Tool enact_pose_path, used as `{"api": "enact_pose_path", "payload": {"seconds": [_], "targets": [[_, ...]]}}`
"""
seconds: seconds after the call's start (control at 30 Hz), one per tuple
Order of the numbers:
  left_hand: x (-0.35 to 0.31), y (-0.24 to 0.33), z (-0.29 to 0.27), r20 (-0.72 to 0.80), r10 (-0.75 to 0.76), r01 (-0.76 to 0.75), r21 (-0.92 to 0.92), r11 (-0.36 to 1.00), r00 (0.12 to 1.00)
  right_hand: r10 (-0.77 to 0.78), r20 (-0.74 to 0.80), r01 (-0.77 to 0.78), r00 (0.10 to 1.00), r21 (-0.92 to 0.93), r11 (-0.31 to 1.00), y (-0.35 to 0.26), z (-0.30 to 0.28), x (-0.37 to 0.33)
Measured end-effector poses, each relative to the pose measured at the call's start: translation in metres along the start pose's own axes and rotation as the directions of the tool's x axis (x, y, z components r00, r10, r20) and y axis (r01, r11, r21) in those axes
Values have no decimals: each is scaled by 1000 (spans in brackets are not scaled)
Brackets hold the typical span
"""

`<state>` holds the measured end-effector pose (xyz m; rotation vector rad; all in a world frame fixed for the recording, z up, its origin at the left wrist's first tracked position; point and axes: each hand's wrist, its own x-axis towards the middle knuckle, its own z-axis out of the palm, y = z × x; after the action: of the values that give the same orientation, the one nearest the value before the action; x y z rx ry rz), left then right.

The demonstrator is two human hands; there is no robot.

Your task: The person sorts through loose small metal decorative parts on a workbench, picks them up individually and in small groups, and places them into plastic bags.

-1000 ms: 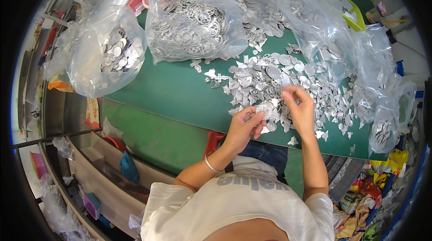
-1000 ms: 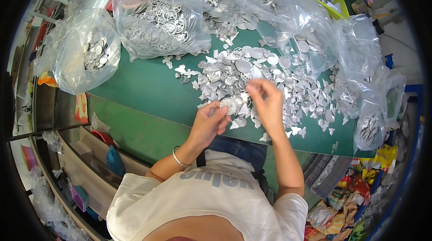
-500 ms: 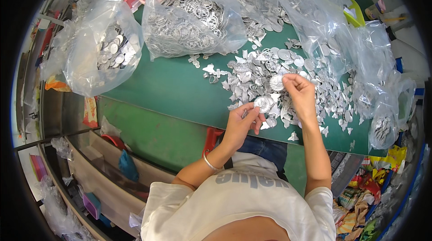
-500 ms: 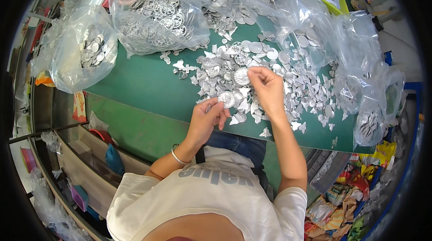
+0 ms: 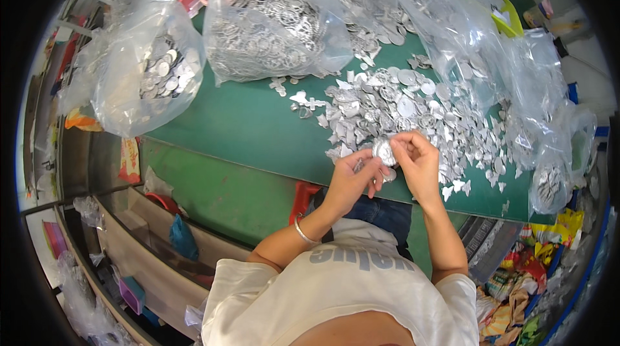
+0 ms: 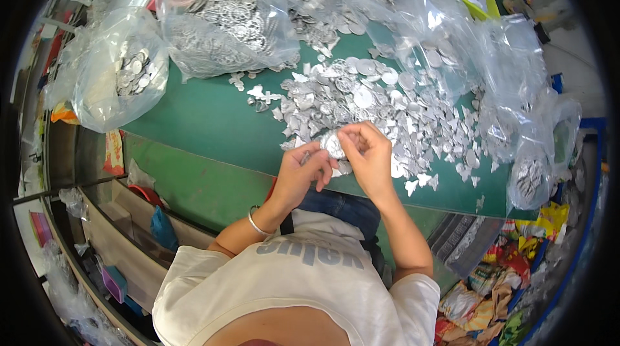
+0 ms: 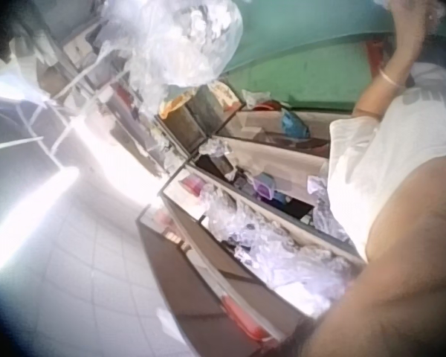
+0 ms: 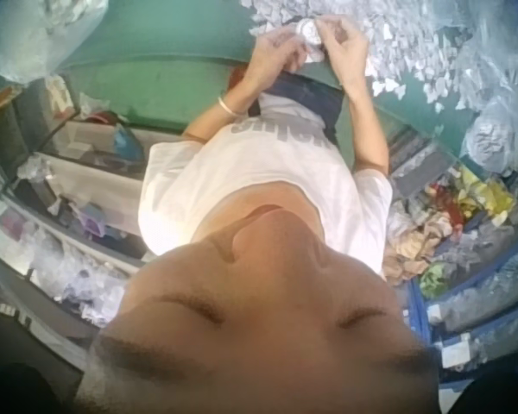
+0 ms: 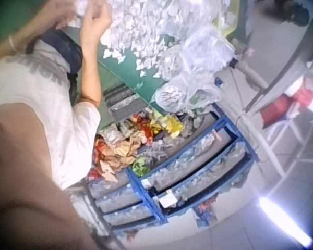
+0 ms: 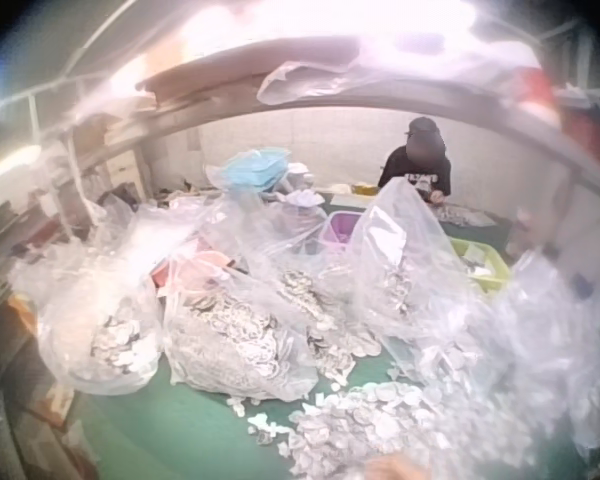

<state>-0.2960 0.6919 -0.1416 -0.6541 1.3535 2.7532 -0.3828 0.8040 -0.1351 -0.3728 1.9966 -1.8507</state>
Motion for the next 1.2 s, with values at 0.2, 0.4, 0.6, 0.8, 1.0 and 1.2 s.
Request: {"api": "enact_pose_path", "payload": {"seconds": [0.2,0.4,0.6,0.8,1.0,1.2], "targets": [[-9,47,-28,-252,229,-223,54,973,940,-88,-21,84,996,-157,984,-1,-10,4],[-14,195,-113,-649,641,-788,103,608,410,-105,45,114,993,-316,942,4,-22,11],[-13,179,-130,-434,696,-764,27,645,572,-159,27,156,987,-421,894,-9,-23,19],[-8,73,-58,169,24,78,-573,816,985,-153,-31,138,988,-285,948,-16,-30,12],[16,29,-5,234,-17,183,-710,680,972,-383,249,455,890,-400,796,-35,5,-16],[14,15,22,291,74,83,-493,866,954,-292,98,305,951,-417,856,-21,10,-35]]}}
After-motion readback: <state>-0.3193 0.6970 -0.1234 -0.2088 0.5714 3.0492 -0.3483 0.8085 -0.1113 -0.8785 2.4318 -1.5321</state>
